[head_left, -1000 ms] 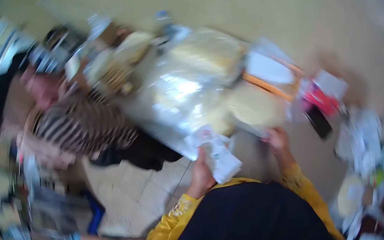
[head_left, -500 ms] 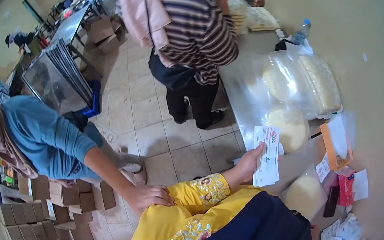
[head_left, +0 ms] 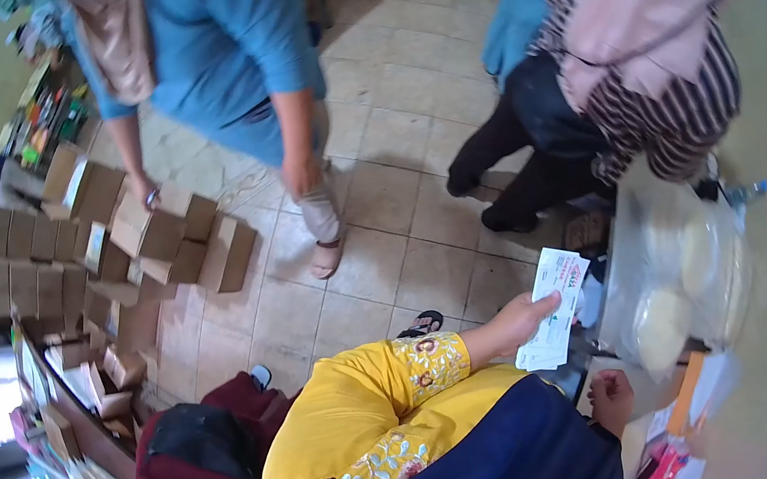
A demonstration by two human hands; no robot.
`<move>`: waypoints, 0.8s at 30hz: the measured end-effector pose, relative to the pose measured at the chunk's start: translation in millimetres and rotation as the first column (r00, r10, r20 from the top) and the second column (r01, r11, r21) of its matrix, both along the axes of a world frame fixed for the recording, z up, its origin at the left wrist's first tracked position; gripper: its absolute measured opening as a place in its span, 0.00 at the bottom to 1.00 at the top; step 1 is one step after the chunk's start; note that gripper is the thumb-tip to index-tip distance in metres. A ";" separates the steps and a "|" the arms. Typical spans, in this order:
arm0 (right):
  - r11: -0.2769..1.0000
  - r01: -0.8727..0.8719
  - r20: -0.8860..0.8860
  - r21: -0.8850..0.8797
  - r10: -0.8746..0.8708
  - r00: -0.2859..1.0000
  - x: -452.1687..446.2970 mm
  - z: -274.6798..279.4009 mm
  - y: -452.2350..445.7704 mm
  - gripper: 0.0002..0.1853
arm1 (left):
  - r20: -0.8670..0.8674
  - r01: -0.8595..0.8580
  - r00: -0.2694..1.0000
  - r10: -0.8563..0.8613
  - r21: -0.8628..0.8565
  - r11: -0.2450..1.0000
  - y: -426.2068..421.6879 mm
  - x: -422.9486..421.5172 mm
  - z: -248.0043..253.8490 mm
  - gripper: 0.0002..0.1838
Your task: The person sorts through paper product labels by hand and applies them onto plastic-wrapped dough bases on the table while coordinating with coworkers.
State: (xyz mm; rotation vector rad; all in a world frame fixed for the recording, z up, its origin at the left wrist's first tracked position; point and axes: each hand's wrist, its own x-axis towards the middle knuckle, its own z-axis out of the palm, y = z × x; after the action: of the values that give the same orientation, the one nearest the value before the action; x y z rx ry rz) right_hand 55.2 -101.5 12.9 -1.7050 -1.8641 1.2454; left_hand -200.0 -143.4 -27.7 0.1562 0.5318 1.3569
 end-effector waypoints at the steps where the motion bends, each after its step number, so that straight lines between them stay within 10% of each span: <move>1: 0.999 -0.043 -0.055 -0.028 0.041 0.998 -17.5 -3.6 2.1 0.05 | -0.030 -0.045 0.999 0.045 0.014 0.999 -8.5 -11.7 1.2 0.19; 10: 0.913 -0.349 -0.379 -0.212 0.252 0.890 -187.5 11.1 -13.2 0.12 | -0.218 -0.441 0.876 0.430 -0.004 0.897 -56.7 -84.1 -6.3 0.17; 24: 0.838 -0.485 -0.441 -0.252 0.346 0.828 -217.2 -9.5 -4.3 0.16 | -0.361 -0.495 0.819 0.445 -0.055 0.867 -55.7 -86.8 -28.2 0.16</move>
State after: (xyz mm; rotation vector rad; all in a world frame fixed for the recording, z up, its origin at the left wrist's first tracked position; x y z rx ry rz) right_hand -162.0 -105.8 3.4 -1.0848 -1.9091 2.0343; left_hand -286.8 -199.2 -55.9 0.1415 1.0105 1.7823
